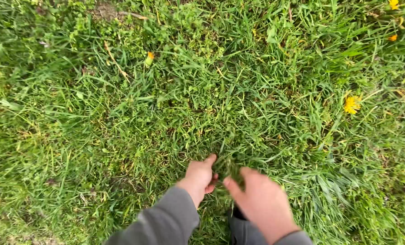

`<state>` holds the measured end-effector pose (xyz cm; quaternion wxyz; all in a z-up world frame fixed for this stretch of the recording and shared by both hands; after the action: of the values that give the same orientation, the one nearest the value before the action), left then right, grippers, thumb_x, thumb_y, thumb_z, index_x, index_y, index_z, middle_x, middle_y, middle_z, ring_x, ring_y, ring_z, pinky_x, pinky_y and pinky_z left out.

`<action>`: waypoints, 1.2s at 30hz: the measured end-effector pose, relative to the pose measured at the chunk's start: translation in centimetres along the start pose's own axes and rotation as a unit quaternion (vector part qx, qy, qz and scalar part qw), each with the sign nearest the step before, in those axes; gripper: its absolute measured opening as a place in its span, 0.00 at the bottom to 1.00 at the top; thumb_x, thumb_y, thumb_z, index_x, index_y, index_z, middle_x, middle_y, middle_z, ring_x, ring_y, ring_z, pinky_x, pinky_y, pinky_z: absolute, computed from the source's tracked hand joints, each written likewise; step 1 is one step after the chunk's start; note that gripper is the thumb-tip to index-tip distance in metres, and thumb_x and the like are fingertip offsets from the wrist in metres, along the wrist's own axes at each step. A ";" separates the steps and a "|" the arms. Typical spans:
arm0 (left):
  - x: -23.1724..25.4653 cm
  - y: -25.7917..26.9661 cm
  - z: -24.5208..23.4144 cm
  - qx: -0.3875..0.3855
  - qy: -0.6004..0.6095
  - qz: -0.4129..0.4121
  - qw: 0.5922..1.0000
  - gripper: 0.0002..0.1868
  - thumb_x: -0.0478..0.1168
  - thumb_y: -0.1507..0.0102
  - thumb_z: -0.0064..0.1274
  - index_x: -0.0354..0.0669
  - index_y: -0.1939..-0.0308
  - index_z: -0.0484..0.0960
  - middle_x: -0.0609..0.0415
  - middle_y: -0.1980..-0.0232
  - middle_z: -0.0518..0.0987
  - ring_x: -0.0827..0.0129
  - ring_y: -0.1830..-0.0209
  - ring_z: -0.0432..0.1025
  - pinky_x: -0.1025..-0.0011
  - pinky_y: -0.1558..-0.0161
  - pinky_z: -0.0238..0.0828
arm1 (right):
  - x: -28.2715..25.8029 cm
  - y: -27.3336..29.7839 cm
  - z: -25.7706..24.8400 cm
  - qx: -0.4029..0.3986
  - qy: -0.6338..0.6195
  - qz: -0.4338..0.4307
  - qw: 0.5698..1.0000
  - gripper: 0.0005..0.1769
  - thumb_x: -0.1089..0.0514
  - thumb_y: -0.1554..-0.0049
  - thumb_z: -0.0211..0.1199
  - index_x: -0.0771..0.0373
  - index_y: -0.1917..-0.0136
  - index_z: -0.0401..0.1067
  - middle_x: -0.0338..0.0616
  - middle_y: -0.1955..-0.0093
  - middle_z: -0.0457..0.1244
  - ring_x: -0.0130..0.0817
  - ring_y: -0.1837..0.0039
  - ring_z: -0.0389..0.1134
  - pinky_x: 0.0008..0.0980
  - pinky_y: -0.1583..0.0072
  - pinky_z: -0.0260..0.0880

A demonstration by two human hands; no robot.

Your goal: Picking dandelions and pulling grass from a lawn by hand

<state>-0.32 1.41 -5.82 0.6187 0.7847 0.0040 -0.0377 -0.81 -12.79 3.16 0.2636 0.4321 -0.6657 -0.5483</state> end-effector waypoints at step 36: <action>6.2 -2.9 -5.3 0.076 -0.150 0.098 0.981 0.24 0.49 0.26 0.43 0.34 0.33 0.68 0.48 0.64 0.82 0.69 0.79 0.74 0.73 0.76 0.68 | -5.6 -3.2 -3.4 0.060 -0.154 0.002 0.986 0.32 0.28 0.33 0.41 0.54 0.59 0.68 0.33 0.66 0.62 0.23 0.64 0.64 0.25 0.60 0.70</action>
<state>6.02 6.93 -7.80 0.5513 0.8115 -0.1689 -0.0943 5.62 -9.69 1.64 0.1326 0.3565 -0.7305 -0.5672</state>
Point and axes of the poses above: each hand's wrist, its own y-axis away from the middle knuckle, its own z-axis out of the palm, x = y × z, the point moved 6 cm from there along -y, towards the middle knuckle
